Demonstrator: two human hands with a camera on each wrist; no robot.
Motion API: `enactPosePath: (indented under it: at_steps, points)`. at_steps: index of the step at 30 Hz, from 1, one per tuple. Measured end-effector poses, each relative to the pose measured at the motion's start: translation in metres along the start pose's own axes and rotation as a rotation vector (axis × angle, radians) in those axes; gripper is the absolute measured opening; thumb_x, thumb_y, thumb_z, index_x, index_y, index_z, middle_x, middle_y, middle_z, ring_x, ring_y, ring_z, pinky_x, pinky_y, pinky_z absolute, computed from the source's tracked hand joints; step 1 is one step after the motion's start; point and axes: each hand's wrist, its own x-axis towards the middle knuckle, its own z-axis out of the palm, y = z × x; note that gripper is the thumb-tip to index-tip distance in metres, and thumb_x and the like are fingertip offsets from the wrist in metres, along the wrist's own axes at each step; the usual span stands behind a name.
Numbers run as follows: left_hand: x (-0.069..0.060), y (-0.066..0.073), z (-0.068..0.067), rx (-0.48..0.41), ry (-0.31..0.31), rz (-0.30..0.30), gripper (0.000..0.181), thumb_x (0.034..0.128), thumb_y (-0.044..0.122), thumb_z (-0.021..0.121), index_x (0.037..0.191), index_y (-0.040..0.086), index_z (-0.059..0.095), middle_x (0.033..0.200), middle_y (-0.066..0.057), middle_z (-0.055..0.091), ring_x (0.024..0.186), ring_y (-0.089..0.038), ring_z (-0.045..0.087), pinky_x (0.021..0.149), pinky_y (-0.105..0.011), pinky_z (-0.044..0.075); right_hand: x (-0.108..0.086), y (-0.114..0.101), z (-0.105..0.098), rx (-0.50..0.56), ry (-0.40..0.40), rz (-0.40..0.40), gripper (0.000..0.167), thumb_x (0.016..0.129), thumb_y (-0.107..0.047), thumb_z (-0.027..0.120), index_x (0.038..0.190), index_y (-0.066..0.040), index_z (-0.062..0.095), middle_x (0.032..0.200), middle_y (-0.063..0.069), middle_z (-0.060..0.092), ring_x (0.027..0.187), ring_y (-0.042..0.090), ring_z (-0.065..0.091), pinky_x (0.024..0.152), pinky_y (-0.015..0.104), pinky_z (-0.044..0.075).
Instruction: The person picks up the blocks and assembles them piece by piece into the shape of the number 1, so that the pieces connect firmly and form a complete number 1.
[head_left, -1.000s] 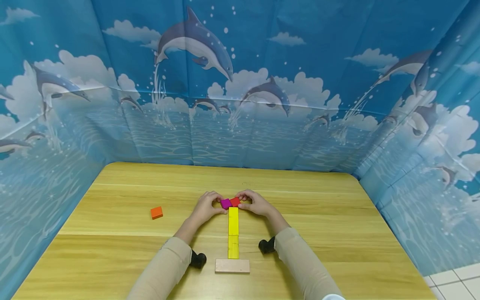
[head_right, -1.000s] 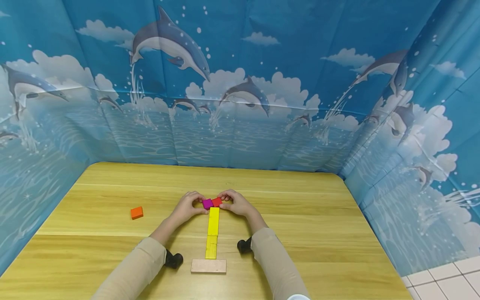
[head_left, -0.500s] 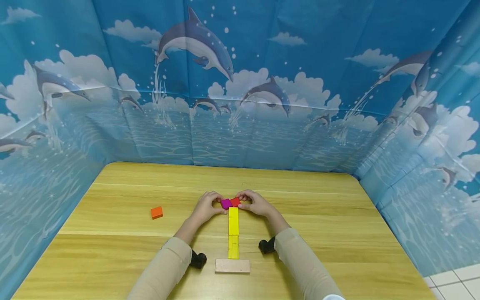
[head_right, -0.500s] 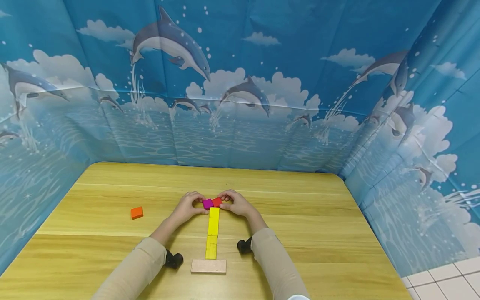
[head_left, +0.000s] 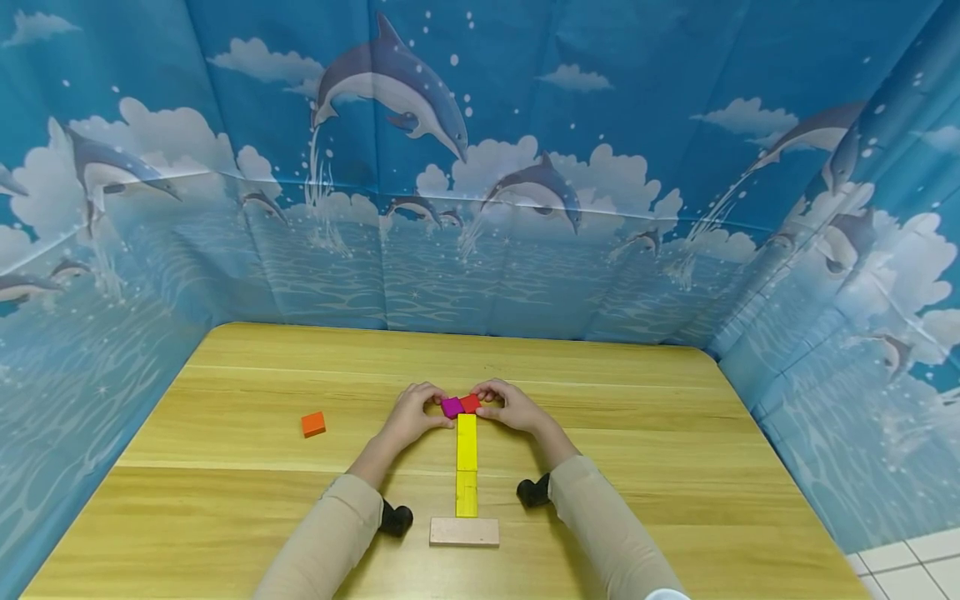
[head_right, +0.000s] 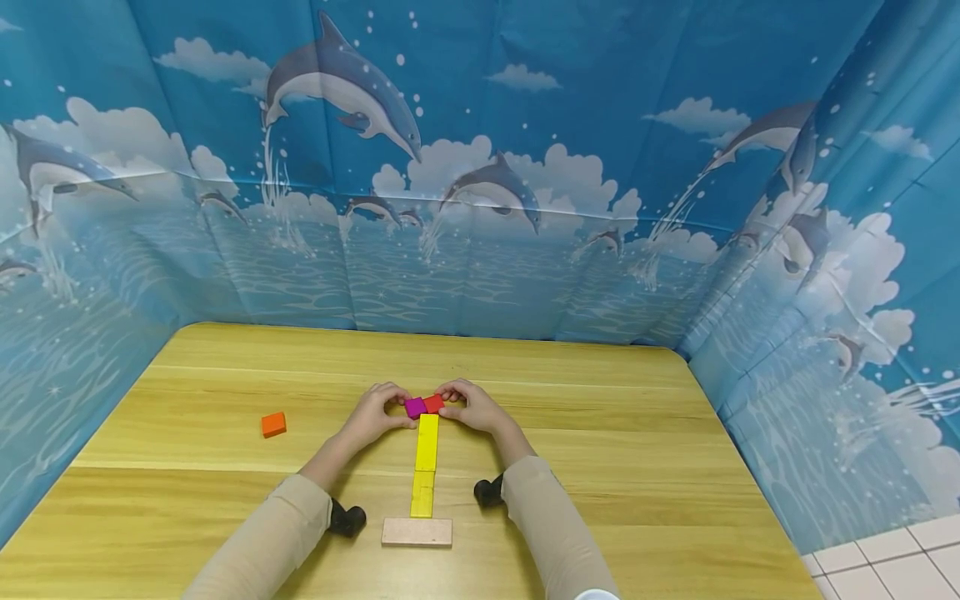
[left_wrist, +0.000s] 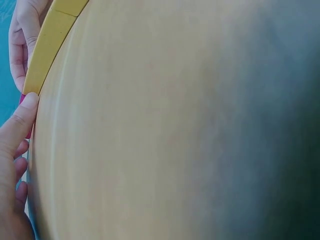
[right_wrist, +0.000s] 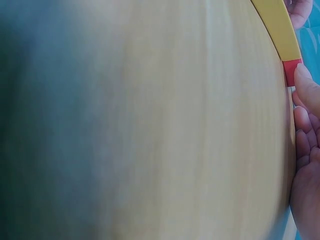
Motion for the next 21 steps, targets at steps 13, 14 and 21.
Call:
enactPosePath:
  at_steps: [13,14,21]
  points:
    - [-0.002,0.0,-0.005,-0.085,-0.015,0.01,0.042,0.0642,0.023,0.082,0.1,0.008,0.065,0.088,0.002,0.06,0.087,-0.017,0.048,0.083,-0.036,0.04,0.001,0.001,0.0,-0.006,0.002,-0.001,0.031,0.087,-0.002,0.059,0.115,0.01,0.052,0.103,0.023,0.053,0.094,0.038,0.046,0.086,0.048,0.037]
    - [-0.002,0.0,-0.006,-0.104,-0.014,0.008,0.043,0.0644,0.023,0.082,0.101,0.007,0.065,0.089,0.001,0.06,0.089,-0.017,0.049,0.083,-0.036,0.041,0.001,0.001,0.0,-0.008,0.003,-0.001,0.031,0.087,-0.002,0.059,0.115,0.01,0.052,0.102,0.023,0.053,0.094,0.038,0.046,0.086,0.048,0.038]
    - [-0.006,-0.001,-0.016,-0.179,0.03,0.015,0.045,0.0665,0.018,0.081,0.105,0.004,0.063,0.096,-0.006,0.062,0.093,-0.022,0.05,0.083,-0.04,0.042,0.001,0.004,0.0,-0.009,0.004,-0.014,0.032,0.086,-0.002,0.059,0.115,0.01,0.052,0.103,0.023,0.053,0.093,0.036,0.047,0.085,0.046,0.038]
